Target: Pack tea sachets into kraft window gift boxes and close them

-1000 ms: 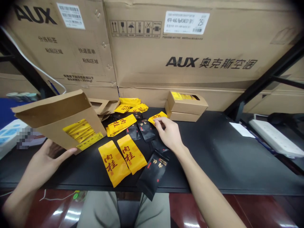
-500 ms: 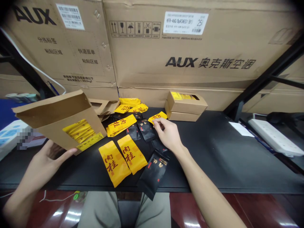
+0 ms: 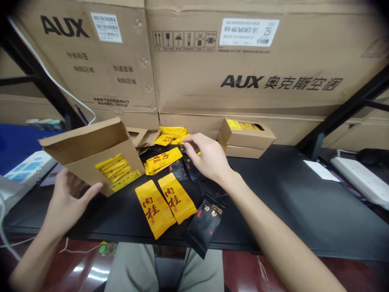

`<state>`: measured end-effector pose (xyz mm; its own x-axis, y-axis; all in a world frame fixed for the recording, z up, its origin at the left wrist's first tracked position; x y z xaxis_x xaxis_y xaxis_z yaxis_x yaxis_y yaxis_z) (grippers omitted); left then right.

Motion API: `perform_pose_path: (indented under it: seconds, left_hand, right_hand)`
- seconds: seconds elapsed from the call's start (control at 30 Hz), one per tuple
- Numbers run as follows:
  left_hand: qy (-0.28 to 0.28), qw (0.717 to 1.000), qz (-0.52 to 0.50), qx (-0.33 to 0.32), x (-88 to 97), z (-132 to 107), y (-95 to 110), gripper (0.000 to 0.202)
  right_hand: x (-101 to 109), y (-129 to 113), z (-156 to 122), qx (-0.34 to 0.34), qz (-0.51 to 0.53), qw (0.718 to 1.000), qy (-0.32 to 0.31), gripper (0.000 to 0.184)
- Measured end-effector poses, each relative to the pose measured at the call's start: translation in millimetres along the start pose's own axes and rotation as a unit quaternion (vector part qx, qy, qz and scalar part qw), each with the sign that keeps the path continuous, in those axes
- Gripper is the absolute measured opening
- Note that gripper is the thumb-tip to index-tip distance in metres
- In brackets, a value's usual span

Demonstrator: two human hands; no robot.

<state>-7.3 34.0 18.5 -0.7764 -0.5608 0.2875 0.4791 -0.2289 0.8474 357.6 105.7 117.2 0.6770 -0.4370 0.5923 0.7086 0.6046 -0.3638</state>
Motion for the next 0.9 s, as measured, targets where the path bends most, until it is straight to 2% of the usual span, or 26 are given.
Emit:
perform_pose_path:
  seconds: [0.1,0.2,0.3,0.37,0.47,0.57,0.7,0.8,0.9]
  left_hand:
    - [0.045,0.998,-0.048,-0.010,2.2,4,17,0.098]
    - [0.067,0.994,-0.076,-0.041,3.0,10,34,0.092]
    - [0.066,0.993,-0.086,-0.055,2.3,15,43,0.084]
    - [0.063,0.993,-0.089,-0.049,2.3,16,45,0.082]
    - [0.066,0.992,-0.097,-0.043,4.3,16,44,0.078]
    - [0.059,0.993,-0.095,-0.043,7.4,14,42,0.069]
    - [0.026,0.996,-0.082,-0.041,12.2,18,40,0.062]
    - [0.003,0.997,-0.058,-0.042,16.3,27,43,0.059]
    - [0.007,0.999,-0.031,-0.037,20.3,36,49,0.053]
  right_hand:
    - [-14,-46,34,0.076,0.044,0.995,-0.048,0.028]
    - [-41,-84,56,0.127,0.084,0.981,-0.119,0.034]
    - [-69,-106,68,0.153,0.091,0.970,-0.163,0.038]
    - [-84,-115,73,0.147,0.077,0.969,-0.185,0.041]
    - [-94,-124,82,0.136,0.072,0.969,-0.192,0.043]
    - [-95,-130,94,0.134,0.099,0.970,-0.178,0.037]
    - [-94,-119,107,0.085,0.176,0.965,-0.172,0.027]
    - [-94,-104,108,0.022,0.266,0.940,-0.211,0.028]
    - [-93,-95,101,0.004,0.306,0.916,-0.260,0.030]
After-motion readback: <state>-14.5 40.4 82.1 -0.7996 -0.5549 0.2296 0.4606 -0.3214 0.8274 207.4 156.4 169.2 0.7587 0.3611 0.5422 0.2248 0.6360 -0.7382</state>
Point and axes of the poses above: each hand's wrist, its own z-axis towards the middle knuckle, its own x-axis out of the back of the hand, y = z × x, the point moved 4 cm from there along z, towards the middle knuckle, and after that the axes turned 10 degrees about y, right-handed, at the moved point
